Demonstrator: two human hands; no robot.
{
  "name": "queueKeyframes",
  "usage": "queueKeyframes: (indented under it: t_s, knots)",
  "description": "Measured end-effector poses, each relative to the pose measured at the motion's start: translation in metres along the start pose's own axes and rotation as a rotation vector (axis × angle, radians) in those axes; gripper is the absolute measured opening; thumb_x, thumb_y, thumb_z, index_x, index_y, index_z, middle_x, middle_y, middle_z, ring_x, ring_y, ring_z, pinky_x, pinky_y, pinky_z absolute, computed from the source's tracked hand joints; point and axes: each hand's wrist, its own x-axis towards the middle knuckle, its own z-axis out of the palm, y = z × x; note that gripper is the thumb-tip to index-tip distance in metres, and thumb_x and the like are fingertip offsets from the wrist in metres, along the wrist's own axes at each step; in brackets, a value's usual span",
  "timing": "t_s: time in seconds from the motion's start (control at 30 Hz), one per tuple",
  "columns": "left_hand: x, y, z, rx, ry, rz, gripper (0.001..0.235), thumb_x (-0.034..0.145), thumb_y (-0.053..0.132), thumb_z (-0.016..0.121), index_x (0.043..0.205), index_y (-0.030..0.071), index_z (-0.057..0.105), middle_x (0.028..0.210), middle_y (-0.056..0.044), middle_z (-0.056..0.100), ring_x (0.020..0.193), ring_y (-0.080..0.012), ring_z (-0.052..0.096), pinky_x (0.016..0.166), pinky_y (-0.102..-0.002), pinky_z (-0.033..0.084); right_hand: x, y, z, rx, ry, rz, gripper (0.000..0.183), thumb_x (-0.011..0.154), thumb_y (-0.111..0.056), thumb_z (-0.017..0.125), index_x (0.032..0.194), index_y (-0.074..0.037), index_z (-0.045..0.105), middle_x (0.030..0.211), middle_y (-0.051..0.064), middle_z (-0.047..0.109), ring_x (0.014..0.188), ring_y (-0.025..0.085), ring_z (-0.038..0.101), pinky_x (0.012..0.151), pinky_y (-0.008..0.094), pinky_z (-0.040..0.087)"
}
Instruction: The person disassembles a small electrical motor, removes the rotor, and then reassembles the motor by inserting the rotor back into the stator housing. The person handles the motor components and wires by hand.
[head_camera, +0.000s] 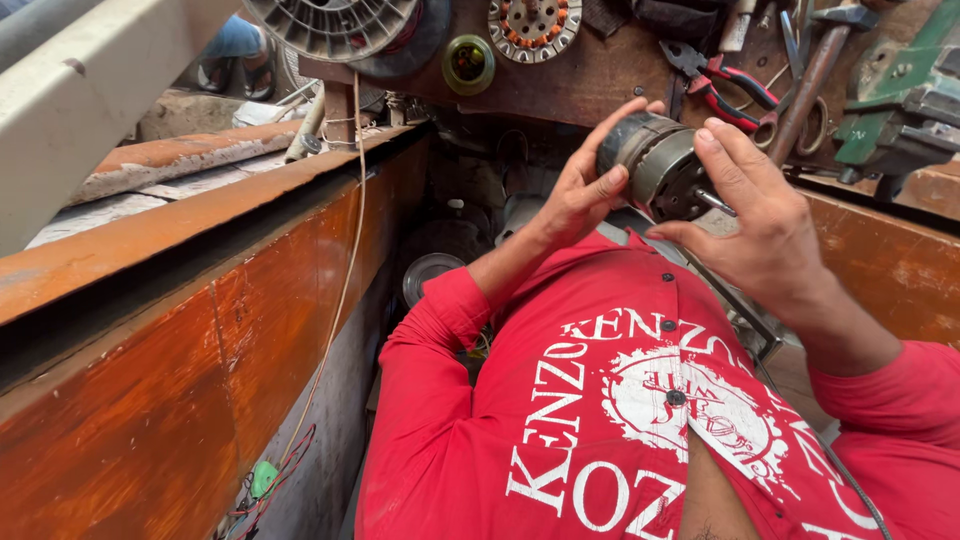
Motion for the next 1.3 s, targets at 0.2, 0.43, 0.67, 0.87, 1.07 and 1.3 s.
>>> queueKeyframes:
  t_s: [0.2, 0.43, 0.67, 0.87, 1.07, 1.3]
  knots:
    - [-0.002, 0.000, -0.003, -0.015, -0.006, -0.036, 0.084, 0.101, 0.027, 0.074, 0.167, 0.009, 0.025, 0.170, -0.009, 0.027, 0.151, -0.0256, 0.040, 0.117, -0.044, 0.050, -0.001, 0.007, 0.006, 0.117, 0.010, 0.012, 0.099, 0.070, -0.034, 0.094, 0.149, 0.008, 0.052, 0.151, 0.029, 0.055, 0.140, 0.041, 0.060, 0.119, 0.044, 0.050]
    - [-0.001, -0.008, -0.004, -0.089, -0.002, -0.040, 0.088, 0.098, 0.031, 0.075, 0.166, 0.008, 0.025, 0.170, -0.012, 0.031, 0.151, -0.0281, 0.043, 0.107, -0.045, 0.054, -0.013, -0.004, 0.004, -0.079, 0.233, -0.097, 0.076, 0.067, -0.028, 0.089, 0.126, 0.011, 0.060, 0.125, 0.032, 0.061, 0.114, 0.044, 0.063, 0.097, 0.047, 0.053]
    - [0.004, -0.020, -0.007, -0.105, 0.036, 0.009, 0.079, 0.102, 0.020, 0.071, 0.166, 0.004, 0.026, 0.167, -0.011, 0.032, 0.149, -0.0251, 0.043, 0.121, -0.044, 0.046, -0.041, 0.010, 0.020, -0.002, 0.361, 0.042, 0.015, 0.105, -0.007, 0.084, 0.117, -0.002, 0.076, 0.101, 0.012, 0.071, 0.091, 0.025, 0.065, 0.083, 0.033, 0.052]
    - [0.003, -0.028, -0.013, -0.154, 0.048, 0.034, 0.074, 0.105, 0.017, 0.068, 0.166, 0.003, 0.028, 0.163, -0.015, 0.037, 0.147, -0.0270, 0.044, 0.124, -0.044, 0.044, -0.039, 0.015, 0.021, 0.073, 0.332, 0.044, 0.013, 0.108, -0.004, 0.086, 0.115, -0.002, 0.075, 0.100, 0.012, 0.071, 0.091, 0.026, 0.065, 0.084, 0.035, 0.052]
    - [0.014, -0.019, -0.021, -0.175, 0.054, -0.004, 0.074, 0.103, 0.019, 0.068, 0.164, 0.004, 0.028, 0.166, -0.013, 0.038, 0.146, -0.0316, 0.046, 0.111, -0.052, 0.048, -0.014, 0.007, 0.014, -0.027, 0.318, -0.003, 0.014, 0.102, -0.004, 0.087, 0.111, -0.001, 0.076, 0.101, 0.011, 0.071, 0.096, 0.028, 0.064, 0.087, 0.036, 0.051]
    - [0.008, -0.018, -0.019, -0.201, 0.027, -0.096, 0.084, 0.097, 0.029, 0.074, 0.164, 0.007, 0.029, 0.160, -0.011, 0.045, 0.146, -0.0288, 0.049, 0.117, -0.052, 0.049, -0.010, -0.008, 0.008, 0.026, 0.295, -0.038, 0.018, 0.094, -0.004, 0.088, 0.107, -0.001, 0.076, 0.100, 0.011, 0.071, 0.100, 0.029, 0.063, 0.088, 0.037, 0.050]
